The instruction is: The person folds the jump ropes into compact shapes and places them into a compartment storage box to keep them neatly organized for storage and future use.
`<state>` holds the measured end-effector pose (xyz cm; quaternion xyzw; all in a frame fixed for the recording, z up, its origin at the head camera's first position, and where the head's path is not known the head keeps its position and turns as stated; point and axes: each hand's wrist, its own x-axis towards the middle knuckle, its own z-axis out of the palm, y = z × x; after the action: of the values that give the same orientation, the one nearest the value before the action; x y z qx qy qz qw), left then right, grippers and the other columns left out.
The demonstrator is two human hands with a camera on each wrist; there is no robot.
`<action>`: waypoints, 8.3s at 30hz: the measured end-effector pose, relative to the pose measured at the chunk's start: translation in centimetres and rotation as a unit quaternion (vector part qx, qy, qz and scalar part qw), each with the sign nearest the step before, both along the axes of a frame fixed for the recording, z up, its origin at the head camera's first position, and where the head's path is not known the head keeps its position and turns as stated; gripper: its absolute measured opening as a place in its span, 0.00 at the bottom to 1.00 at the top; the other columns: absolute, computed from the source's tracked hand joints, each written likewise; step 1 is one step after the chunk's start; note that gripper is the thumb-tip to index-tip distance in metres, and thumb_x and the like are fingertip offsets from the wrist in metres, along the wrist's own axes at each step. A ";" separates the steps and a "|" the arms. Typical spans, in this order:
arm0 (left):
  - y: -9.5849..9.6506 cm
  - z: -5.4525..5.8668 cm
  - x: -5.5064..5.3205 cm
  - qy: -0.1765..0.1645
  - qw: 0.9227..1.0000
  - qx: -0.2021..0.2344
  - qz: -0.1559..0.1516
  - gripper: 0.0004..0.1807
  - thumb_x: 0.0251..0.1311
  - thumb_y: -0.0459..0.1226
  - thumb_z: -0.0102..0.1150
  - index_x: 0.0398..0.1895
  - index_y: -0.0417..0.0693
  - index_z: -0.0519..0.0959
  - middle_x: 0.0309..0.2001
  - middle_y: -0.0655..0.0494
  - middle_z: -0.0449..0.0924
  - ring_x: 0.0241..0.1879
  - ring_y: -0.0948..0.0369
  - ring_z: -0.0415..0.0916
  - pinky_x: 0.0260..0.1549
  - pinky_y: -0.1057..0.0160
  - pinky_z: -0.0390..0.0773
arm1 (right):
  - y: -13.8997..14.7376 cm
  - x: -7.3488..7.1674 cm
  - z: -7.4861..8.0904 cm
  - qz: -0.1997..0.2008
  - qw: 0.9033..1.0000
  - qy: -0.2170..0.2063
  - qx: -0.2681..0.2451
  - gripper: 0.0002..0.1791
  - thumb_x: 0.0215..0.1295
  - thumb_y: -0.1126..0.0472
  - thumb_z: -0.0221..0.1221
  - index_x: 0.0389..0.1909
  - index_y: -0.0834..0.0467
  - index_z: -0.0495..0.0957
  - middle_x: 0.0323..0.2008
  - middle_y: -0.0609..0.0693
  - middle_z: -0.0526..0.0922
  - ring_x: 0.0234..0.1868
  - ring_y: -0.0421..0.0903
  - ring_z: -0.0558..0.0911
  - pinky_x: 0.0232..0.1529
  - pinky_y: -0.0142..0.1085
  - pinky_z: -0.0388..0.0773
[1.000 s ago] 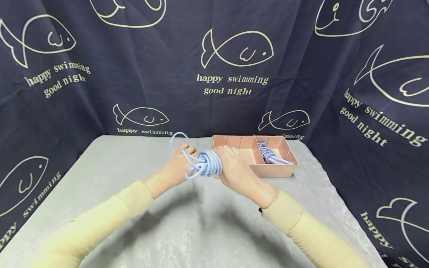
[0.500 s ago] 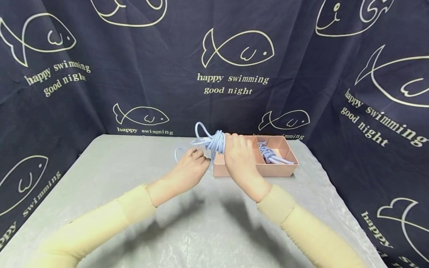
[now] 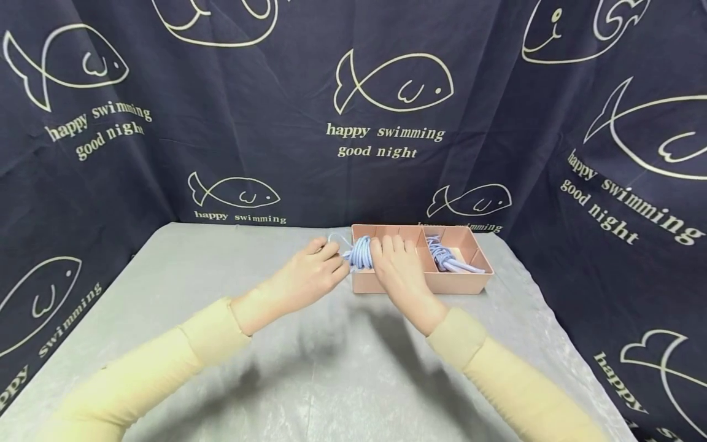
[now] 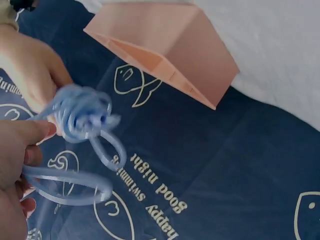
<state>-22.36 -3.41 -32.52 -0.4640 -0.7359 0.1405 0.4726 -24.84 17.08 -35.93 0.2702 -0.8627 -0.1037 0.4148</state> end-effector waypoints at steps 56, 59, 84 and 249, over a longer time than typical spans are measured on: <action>-1.1 -2.8 -2.0 -0.234 0.952 0.163 -0.114 0.19 0.62 0.27 0.48 0.57 0.33 0.68 0.49 0.44 0.76 0.48 0.54 0.76 0.48 0.62 0.75 | -0.9 3.0 1.2 0.256 0.928 -0.122 -0.241 0.15 0.53 0.74 0.53 0.43 0.71 0.69 0.35 0.61 0.74 0.36 0.58 0.74 0.43 0.49 0.68; -0.5 -3.1 -0.8 -0.241 0.950 0.185 -0.077 0.17 0.61 0.26 0.48 0.54 0.34 0.70 0.45 0.45 0.77 0.44 0.54 0.76 0.45 0.62 0.76 | -0.9 3.0 1.1 0.234 0.931 -0.124 -0.250 0.12 0.53 0.75 0.53 0.40 0.72 0.68 0.33 0.61 0.73 0.35 0.59 0.73 0.42 0.50 0.67; 0.3 -0.4 3.0 -0.337 0.856 0.384 -0.082 0.04 0.50 0.30 0.66 0.30 0.40 0.81 0.34 0.52 0.79 0.36 0.59 0.78 0.37 0.66 0.78 | -2.6 2.7 2.0 0.132 0.929 -0.182 -0.292 0.15 0.56 0.75 0.53 0.44 0.60 0.77 0.35 0.55 0.82 0.35 0.54 0.80 0.36 0.46 0.74; -10.5 -4.4 0.9 -0.243 0.918 0.307 0.064 0.17 0.53 0.35 0.59 0.47 0.38 0.74 0.54 0.41 0.73 0.53 0.44 0.68 0.48 0.44 0.67 | 4.0 -4.3 0.1 -0.051 0.879 -0.391 -0.269 0.25 0.55 0.69 0.48 0.55 0.75 0.60 0.46 0.72 0.73 0.50 0.68 0.74 0.51 0.57 0.67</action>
<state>-21.46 -13.94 -36.93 -0.2676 -0.8635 -0.1790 0.3883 -29.10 21.05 -35.80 0.1222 -0.9619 0.2255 0.0945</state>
